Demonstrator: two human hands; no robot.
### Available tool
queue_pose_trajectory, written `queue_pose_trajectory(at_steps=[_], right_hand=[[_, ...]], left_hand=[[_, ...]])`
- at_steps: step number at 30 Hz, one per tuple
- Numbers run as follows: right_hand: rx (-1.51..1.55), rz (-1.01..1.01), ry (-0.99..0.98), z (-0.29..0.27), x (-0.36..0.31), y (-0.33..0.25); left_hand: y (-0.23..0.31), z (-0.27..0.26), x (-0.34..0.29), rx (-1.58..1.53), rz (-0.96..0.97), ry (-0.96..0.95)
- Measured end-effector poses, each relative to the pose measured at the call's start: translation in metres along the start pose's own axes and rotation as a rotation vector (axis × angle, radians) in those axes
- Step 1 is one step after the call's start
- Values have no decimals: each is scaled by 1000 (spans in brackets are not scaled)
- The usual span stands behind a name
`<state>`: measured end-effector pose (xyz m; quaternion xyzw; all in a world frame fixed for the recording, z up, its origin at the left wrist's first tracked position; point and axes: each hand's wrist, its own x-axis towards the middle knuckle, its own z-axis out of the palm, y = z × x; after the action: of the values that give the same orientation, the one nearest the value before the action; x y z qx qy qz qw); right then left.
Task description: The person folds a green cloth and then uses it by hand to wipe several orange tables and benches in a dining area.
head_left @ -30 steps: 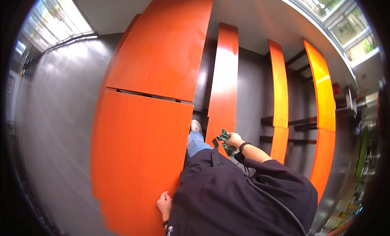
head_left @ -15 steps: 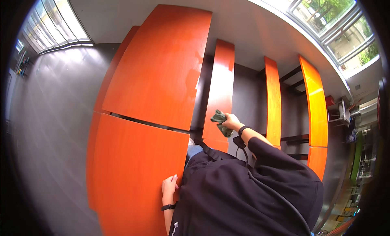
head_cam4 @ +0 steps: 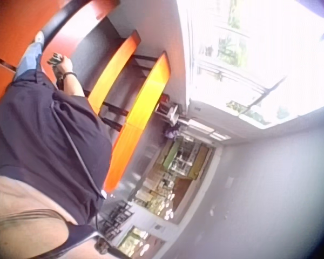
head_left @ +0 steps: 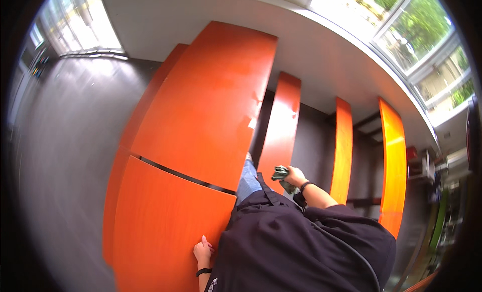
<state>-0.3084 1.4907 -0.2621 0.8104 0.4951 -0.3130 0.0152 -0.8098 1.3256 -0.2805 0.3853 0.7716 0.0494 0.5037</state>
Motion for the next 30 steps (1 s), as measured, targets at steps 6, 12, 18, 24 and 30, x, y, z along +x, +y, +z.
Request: queue_pose_trajectory(at_steps=[6, 12, 18, 24, 30], right_hand=[[101, 203, -66, -43, 109, 55], [156, 248, 156, -132, 269, 51], [400, -109, 578, -222, 403, -69], [224, -625, 601, -258, 420, -152], [-371, -884, 125, -183, 413, -182]], left_hand=[[-28, 15, 17, 284, -166, 228], [22, 39, 10, 138, -499, 824], [72, 117, 29, -1576, -657, 836], [148, 111, 51, -1832, -640, 504], [110, 92, 60, -1883, -953, 526]])
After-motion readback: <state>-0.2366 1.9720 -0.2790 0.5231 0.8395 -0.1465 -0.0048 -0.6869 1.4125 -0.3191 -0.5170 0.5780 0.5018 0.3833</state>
